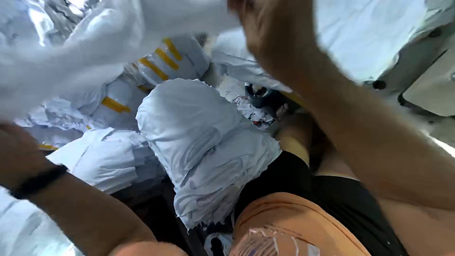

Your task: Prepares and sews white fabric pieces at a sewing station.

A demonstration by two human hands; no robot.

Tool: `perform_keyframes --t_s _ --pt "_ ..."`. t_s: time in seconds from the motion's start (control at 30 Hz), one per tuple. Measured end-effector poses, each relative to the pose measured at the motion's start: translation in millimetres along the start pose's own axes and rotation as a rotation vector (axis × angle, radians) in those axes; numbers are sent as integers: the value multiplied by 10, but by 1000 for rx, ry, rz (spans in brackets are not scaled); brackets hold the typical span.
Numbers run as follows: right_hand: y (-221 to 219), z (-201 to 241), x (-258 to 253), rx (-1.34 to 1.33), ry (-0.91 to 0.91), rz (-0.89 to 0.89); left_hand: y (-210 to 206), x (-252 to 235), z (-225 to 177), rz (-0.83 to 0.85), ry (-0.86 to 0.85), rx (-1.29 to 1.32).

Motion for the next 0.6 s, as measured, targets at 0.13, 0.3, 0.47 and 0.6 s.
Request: perform_keyframes --t_s 0.13,0.3,0.47,0.6 --pt "-913 -283 709 -58 -56 222 32 891 829 515 -15 238" --pt "-1281 -714 1660 -23 -323 859 -616 1604 1149 1436 396 -491" --pt "-452 -915 1807 -30 -455 777 -1555 1292 -215 1233 -114 -394" --pt "297 -1347 2219 187 -507 297 -2713 1717 -1168 1221 -440 53"
Point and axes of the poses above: each hand's wrist, its own x-axis away from the middle knuckle, its own y-axis out of the back of the hand, z = x × y, the point moved 3 cm from there along -x, towards the middle knuckle, and after that the axes turned 5 degrees about x, right-handed, at the moved point
